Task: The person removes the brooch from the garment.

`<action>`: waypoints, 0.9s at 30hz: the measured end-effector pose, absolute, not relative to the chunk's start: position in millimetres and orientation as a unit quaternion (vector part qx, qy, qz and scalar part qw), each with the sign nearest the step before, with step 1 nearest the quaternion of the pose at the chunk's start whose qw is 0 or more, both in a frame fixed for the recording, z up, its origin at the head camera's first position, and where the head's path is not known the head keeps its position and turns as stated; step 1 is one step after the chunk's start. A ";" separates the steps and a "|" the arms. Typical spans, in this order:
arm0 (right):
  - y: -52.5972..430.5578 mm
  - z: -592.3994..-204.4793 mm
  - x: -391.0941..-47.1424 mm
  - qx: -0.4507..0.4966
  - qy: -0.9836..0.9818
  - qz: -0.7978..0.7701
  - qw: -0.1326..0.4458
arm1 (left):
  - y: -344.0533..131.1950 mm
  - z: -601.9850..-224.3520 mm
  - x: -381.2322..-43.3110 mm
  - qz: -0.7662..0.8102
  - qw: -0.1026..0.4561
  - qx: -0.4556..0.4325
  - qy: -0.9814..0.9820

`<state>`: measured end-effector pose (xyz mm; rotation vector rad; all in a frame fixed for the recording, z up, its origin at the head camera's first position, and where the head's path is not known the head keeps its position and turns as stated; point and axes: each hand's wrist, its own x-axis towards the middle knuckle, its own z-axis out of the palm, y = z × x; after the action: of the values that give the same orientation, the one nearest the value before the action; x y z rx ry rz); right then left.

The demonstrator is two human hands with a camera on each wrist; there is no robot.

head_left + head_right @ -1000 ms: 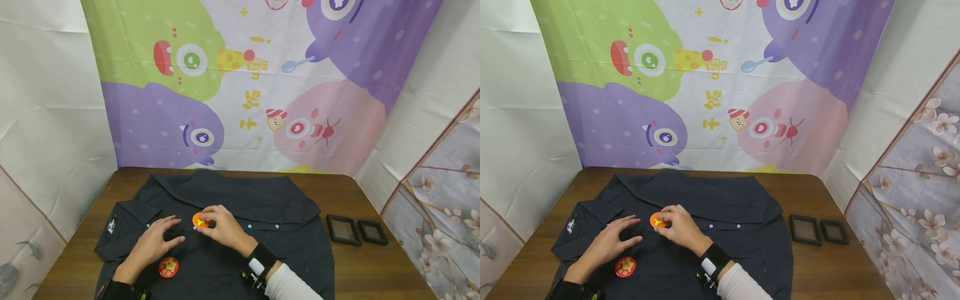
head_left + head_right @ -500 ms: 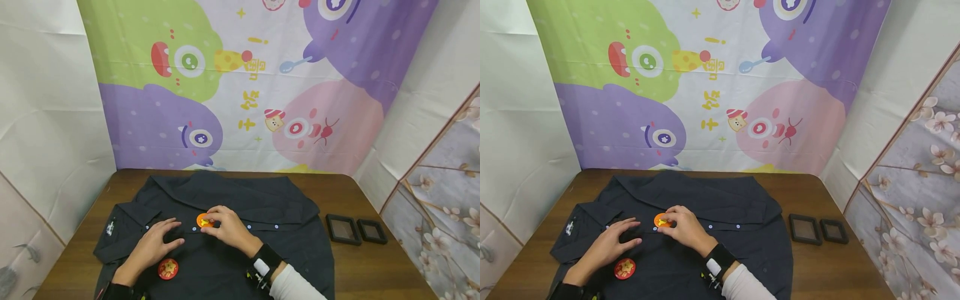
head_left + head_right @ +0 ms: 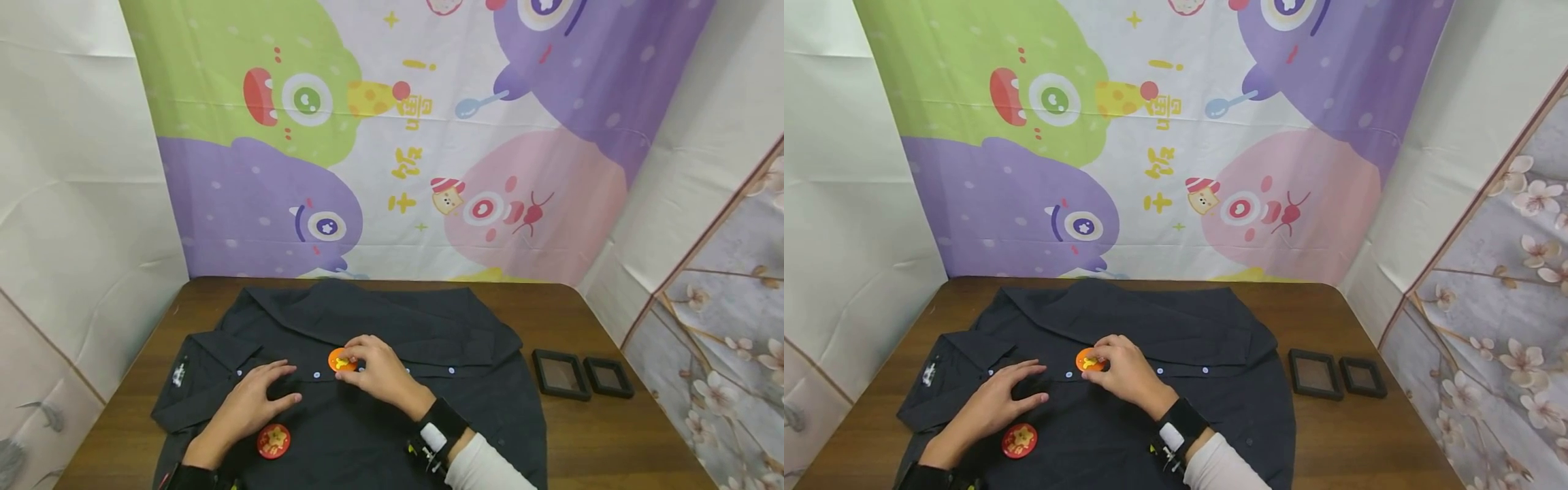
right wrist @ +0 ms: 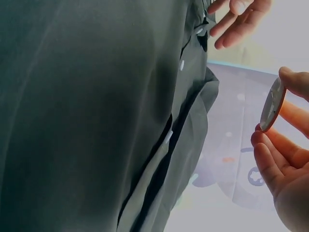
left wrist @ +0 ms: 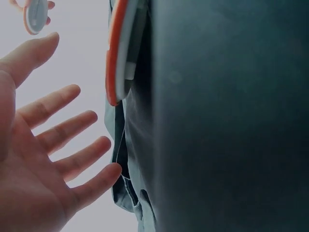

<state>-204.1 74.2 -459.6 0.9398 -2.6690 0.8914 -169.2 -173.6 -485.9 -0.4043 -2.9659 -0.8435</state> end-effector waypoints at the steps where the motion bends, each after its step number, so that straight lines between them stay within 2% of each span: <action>1: 74.6 -459.0 -204.3 0.315 -0.896 0.300 0.085 | -173.6 -485.8 -169.0 -0.269 0.014 -0.128 -0.955; 7: 78.6 -454.2 -203.5 0.311 -0.899 0.301 0.066 | -172.7 -485.6 -168.4 -0.261 -0.013 -0.107 -0.959; 27: 94.8 -453.5 -205.3 0.298 -0.889 0.340 0.076 | -172.6 -487.9 -167.8 -0.267 -0.047 -0.107 -0.957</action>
<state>-205.3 94.8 -453.5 0.8948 -2.6649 1.0182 -167.8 -172.6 -487.9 -0.3457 -3.0989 -0.8646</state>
